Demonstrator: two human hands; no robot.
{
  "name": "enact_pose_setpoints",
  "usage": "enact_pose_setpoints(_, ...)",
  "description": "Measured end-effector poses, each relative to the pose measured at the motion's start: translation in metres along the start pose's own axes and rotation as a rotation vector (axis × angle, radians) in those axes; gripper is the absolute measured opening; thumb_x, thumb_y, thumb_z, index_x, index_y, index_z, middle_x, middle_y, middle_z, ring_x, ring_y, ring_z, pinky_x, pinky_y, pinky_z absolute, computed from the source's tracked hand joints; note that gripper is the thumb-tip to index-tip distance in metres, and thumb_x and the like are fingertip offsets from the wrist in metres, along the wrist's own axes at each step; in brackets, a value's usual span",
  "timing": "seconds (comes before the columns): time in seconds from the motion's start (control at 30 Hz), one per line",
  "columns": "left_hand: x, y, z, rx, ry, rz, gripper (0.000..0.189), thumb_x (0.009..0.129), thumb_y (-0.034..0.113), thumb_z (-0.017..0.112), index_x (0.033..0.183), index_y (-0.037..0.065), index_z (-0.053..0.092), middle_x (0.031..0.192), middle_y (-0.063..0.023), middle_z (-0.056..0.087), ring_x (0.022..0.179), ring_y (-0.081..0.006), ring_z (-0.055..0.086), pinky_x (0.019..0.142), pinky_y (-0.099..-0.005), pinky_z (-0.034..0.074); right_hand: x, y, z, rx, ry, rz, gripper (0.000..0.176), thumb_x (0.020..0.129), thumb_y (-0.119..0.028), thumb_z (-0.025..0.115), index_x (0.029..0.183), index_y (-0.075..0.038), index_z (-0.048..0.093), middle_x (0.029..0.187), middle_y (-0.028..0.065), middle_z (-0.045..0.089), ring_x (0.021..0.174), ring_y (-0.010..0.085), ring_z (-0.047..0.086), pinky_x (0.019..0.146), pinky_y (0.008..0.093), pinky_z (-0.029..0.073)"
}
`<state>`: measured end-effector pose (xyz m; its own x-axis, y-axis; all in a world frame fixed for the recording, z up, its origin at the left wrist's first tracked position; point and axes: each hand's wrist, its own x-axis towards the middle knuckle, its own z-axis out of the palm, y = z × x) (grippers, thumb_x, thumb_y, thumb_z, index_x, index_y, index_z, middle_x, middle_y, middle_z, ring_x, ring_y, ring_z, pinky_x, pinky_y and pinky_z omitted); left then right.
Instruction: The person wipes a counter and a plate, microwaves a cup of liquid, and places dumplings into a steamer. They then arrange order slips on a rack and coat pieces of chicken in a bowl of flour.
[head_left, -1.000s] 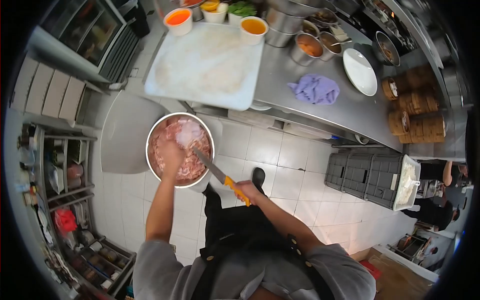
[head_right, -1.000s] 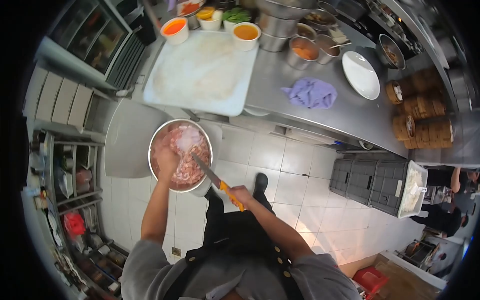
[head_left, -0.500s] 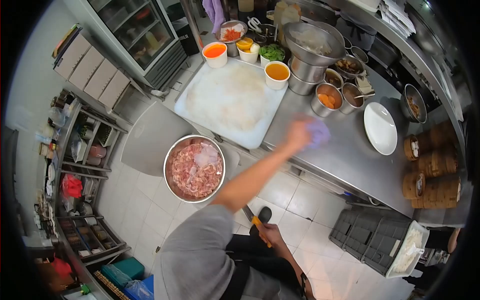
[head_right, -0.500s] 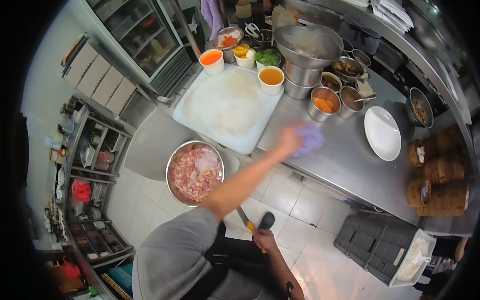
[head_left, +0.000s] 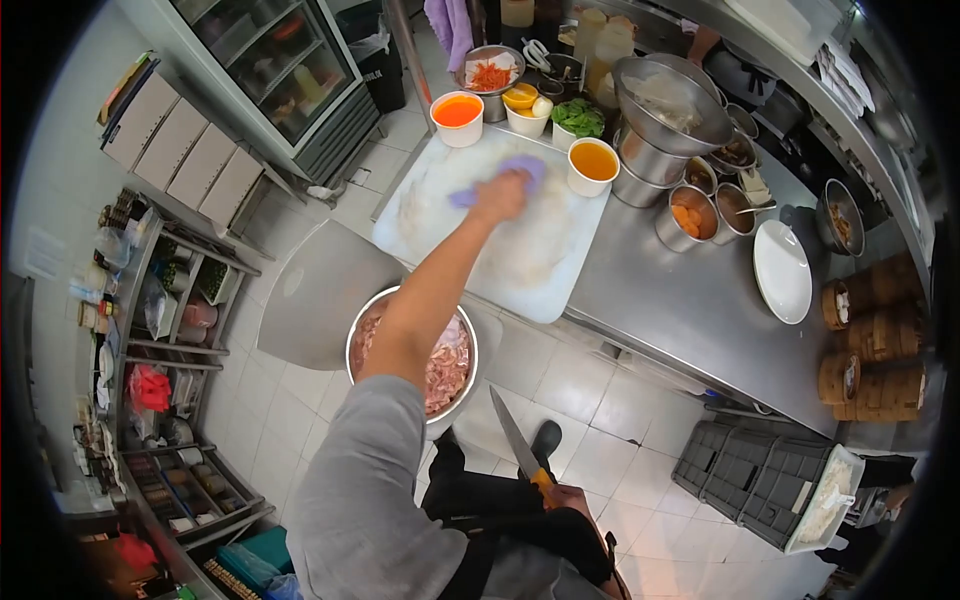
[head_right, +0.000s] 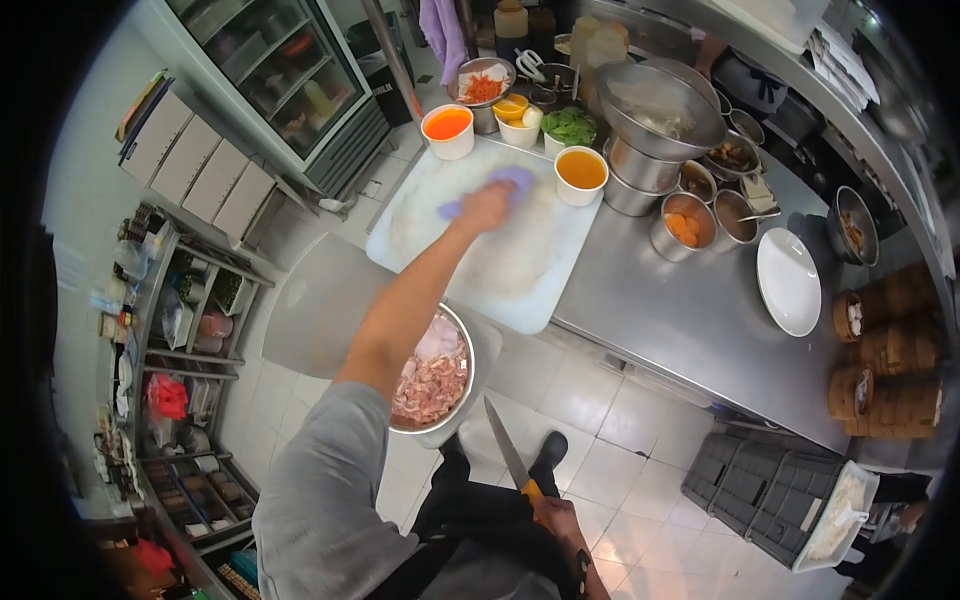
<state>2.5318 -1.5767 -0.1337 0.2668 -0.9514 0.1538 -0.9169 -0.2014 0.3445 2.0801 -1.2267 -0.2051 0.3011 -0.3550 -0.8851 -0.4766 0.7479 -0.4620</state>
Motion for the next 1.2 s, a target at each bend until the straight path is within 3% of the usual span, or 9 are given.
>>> enact_pose_setpoints(0.1,-0.001,-0.034,-0.029,-0.260,-0.105,0.331,0.042,0.077,0.005,0.051,0.116,0.017,0.058,0.118,-0.0145,0.055,0.108,-0.0302,0.053,0.089,-0.0591,0.041,-0.008,-0.014,0.007,-0.007,-0.005,-0.031,0.031,0.090,-0.031,0.058,0.085,-0.001,0.065,0.065,0.0027,0.058,0.053,0.0098,0.053,0.048,0.0227,0.040)
enact_pose_setpoints(0.23,-0.027,-0.128,-0.086,0.074,0.110,-0.269,0.038,0.076,0.006,0.055,0.112,0.016,0.060,0.103,-0.0101,0.061,0.101,-0.0289,0.056,0.081,-0.0492,0.047,0.016,0.020,0.002,0.103,-0.028,-0.110,0.032,0.091,-0.031,0.056,0.082,-0.001,0.065,0.061,0.0025,0.056,0.048,0.0095,0.050,0.044,0.0229,0.038)
enact_pose_setpoints(0.4,-0.047,-0.106,-0.002,0.417,0.233,-0.024,0.029,0.081,0.014,0.049,0.107,0.009,0.060,0.093,-0.0169,0.062,0.087,-0.0317,0.060,0.076,-0.0515,0.047,0.014,0.010,0.017,0.111,-0.054,-0.112,0.028,0.091,-0.026,0.056,0.079,-0.002,0.062,0.059,0.0016,0.055,0.046,0.0088,0.049,0.042,0.0227,0.037)
enact_pose_setpoints(0.6,-0.222,-0.062,-0.069,-0.582,0.340,-0.315,0.040,0.073,-0.002,0.054,0.112,0.006,0.058,0.101,-0.0200,0.063,0.094,-0.0330,0.061,0.081,-0.0393,0.049,0.008,-0.012,0.023,-0.197,0.146,-0.327,0.022,0.088,-0.018,0.059,0.095,0.001,0.066,0.059,-0.0009,0.054,0.051,0.0058,0.047,0.047,0.0220,0.038)
enact_pose_setpoints(0.7,-0.368,-0.102,-0.124,-1.389,0.418,-0.663,0.041,0.085,0.004,0.058,0.125,0.009,0.051,0.113,-0.0104,0.061,0.100,-0.0217,0.060,0.086,-0.0374,0.050,0.070,-0.020,0.004,-0.285,-0.038,-0.939,0.025,0.084,-0.003,0.059,0.108,-0.004,0.052,0.075,0.0029,0.053,0.053,0.0089,0.048,0.046,0.0230,0.040)
enact_pose_setpoints(0.8,-0.492,-0.080,-0.148,-2.134,0.696,-0.394,0.048,0.086,0.006,0.061,0.131,0.007,0.045,0.122,-0.0094,0.057,0.113,-0.0241,0.055,0.098,-0.0415,0.045,-0.008,-0.116,0.104,-0.267,-0.230,-0.863,0.041,0.083,-0.001,0.057,0.121,-0.005,0.041,0.096,0.0090,0.053,0.052,0.0092,0.050,0.037,0.0204,0.039)
enact_pose_setpoints(0.9,-0.520,-0.049,-0.124,-2.282,0.599,-0.360,0.056,0.083,0.008,0.064,0.134,0.004,0.040,0.126,-0.0107,0.053,0.121,-0.0249,0.049,0.104,-0.0414,0.039,-0.022,-0.174,0.197,-0.726,-0.384,-1.244,0.030,0.083,-0.009,0.061,0.112,-0.004,0.055,0.102,0.0124,0.061,0.089,0.0215,0.060,0.081,0.0335,0.046)
enact_pose_setpoints(0.97,-0.502,-0.024,-0.118,-2.189,0.600,-0.422,0.043,0.083,0.002,0.063,0.124,-0.001,0.048,0.115,-0.0124,0.058,0.108,-0.0249,0.057,0.096,-0.0406,0.046,-0.025,-0.183,0.246,-0.941,-0.301,-1.647,0.037,0.073,-0.009,0.065,0.108,0.000,0.054,0.096,0.0189,0.060,0.087,0.0331,0.060,0.075,0.0388,0.048)
enact_pose_setpoints(1.2,-0.474,-0.058,-0.169,-1.685,1.173,-1.138,0.039,0.072,-0.020,0.055,0.109,-0.007,0.052,0.100,-0.0181,0.060,0.088,-0.0285,0.062,0.073,-0.0450,0.056,-0.062,-0.177,0.285,-1.440,-0.302,-1.373,0.036,0.077,-0.010,0.061,0.109,-0.002,0.047,0.104,0.0198,0.054,0.088,0.0397,0.059,0.074,0.0493,0.048)
